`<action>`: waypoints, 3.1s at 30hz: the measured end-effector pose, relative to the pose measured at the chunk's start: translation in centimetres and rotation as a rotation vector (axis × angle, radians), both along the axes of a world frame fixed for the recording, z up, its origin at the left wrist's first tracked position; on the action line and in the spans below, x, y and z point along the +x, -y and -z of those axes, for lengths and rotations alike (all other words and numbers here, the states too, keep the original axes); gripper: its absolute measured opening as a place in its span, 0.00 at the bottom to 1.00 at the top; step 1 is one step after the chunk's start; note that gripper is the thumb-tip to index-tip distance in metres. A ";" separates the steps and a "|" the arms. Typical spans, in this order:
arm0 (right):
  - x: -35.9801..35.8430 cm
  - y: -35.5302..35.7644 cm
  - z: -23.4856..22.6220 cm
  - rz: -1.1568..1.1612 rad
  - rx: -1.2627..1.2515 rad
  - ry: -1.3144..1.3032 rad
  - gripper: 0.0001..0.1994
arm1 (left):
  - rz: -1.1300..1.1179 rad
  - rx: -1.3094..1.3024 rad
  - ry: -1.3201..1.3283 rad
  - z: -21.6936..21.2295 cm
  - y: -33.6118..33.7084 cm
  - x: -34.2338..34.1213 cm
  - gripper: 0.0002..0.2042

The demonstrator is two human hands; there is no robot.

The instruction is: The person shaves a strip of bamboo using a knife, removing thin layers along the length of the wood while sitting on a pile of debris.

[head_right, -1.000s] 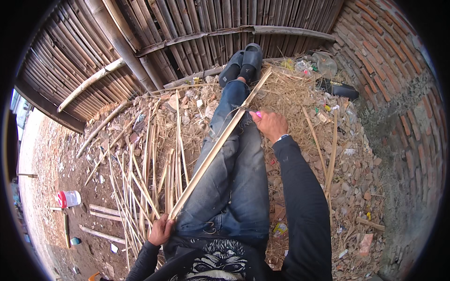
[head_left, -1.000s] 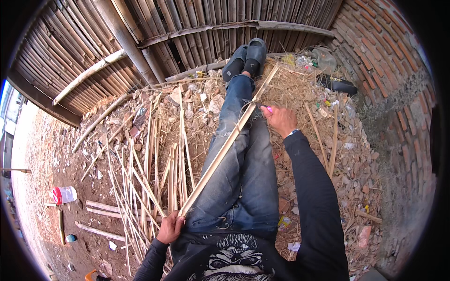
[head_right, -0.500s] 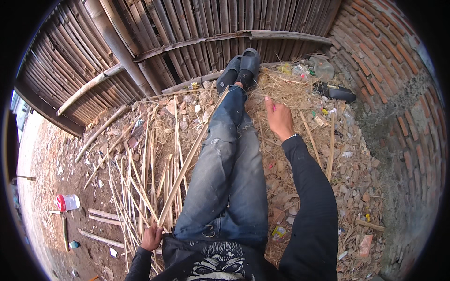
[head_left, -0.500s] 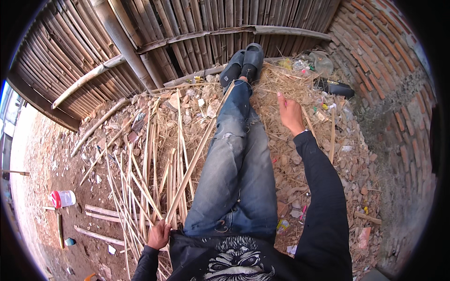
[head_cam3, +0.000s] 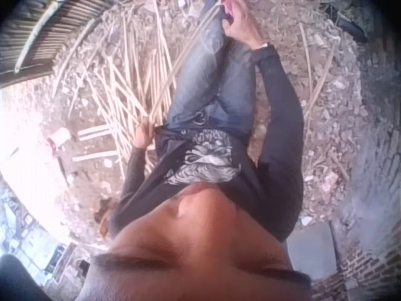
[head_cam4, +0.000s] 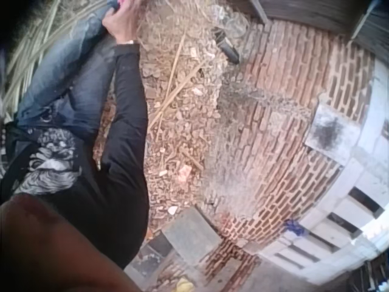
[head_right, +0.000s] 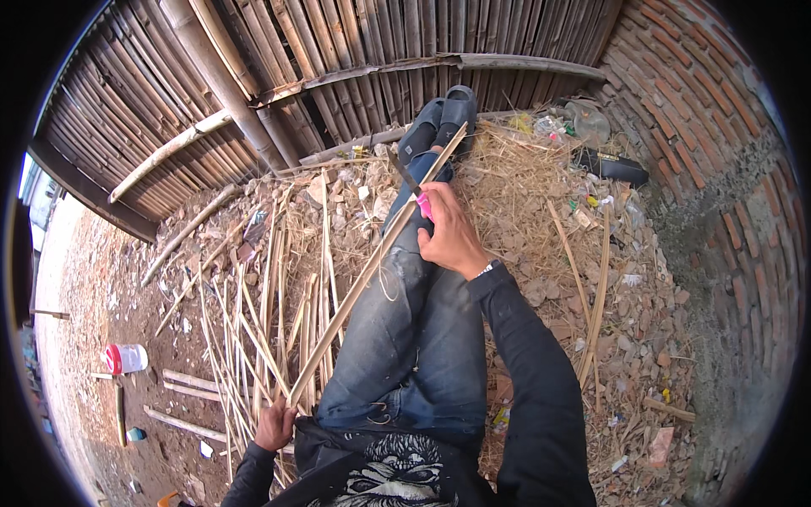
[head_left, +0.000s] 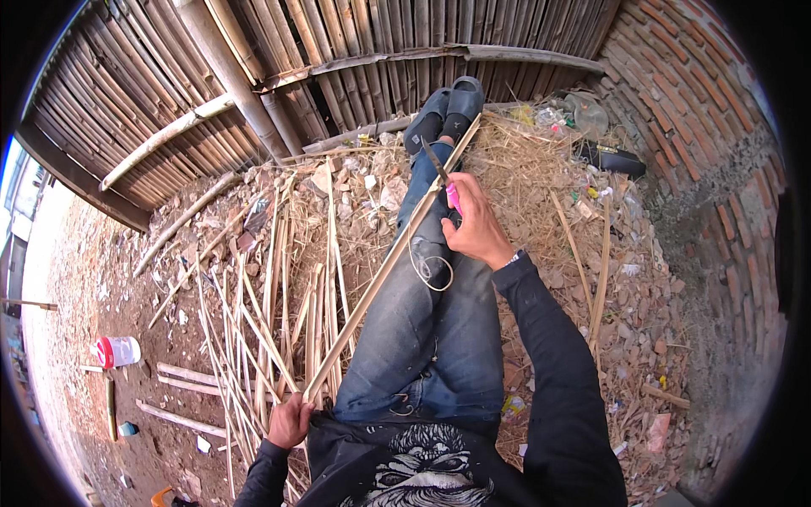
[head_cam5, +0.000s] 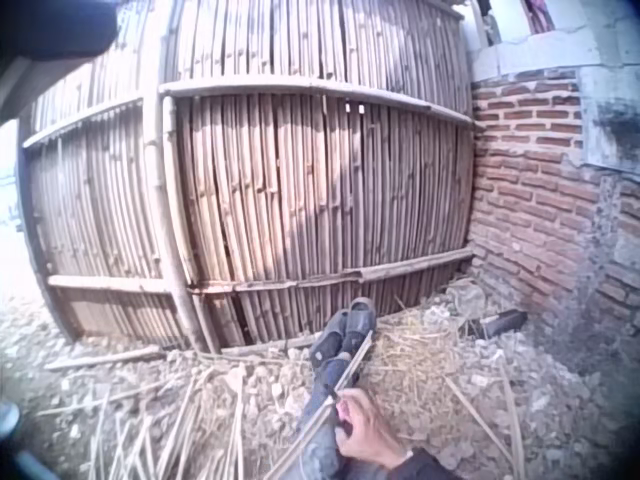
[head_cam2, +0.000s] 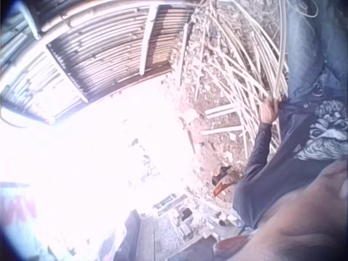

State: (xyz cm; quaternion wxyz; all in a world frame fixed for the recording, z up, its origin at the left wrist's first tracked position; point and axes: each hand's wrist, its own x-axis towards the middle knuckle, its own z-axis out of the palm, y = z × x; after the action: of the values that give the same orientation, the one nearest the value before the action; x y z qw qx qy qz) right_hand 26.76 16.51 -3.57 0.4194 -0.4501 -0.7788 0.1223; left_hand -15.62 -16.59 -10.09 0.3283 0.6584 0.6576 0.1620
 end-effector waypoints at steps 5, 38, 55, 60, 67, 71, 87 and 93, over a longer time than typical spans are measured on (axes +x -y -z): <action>0.4 -1.1 0.2 -0.230 -0.062 0.136 0.24 | 0.051 0.001 -0.032 0.1 0.1 -0.4 0.12; 13.7 -6.2 0.8 0.326 -0.205 -1.053 0.11 | 0.158 -0.002 -0.161 0.8 -1.3 -4.3 0.11; 4.0 5.8 2.6 0.226 -0.409 -0.106 0.18 | 0.215 -0.080 -0.027 -0.1 -5.0 -1.9 0.15; 3.6 3.9 6.1 0.362 -0.341 -0.002 0.20 | 0.190 -0.055 -0.007 0.7 -4.7 -1.9 0.14; -1.9 8.0 8.8 0.259 -0.382 -0.001 0.21 | 0.184 -0.083 0.048 1.6 -4.8 -0.7 0.14; -0.9 6.9 8.2 0.374 -0.305 0.034 0.22 | 0.168 -0.076 0.117 2.2 -4.2 -0.4 0.15; 1.4 5.2 8.0 0.527 -0.265 -0.079 0.23 | 0.174 -0.053 0.121 1.8 -7.9 2.1 0.17; -4.8 13.1 8.4 0.136 -0.456 -0.035 0.21 | 0.151 -0.015 0.253 0.5 -11.9 6.6 0.18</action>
State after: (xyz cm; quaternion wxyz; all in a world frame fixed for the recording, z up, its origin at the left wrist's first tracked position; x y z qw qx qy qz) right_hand 21.99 3.44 -11.94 0.3273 -0.5824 -0.6917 0.2743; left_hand -9.01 -4.70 -10.55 0.4247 0.6779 0.5608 0.2137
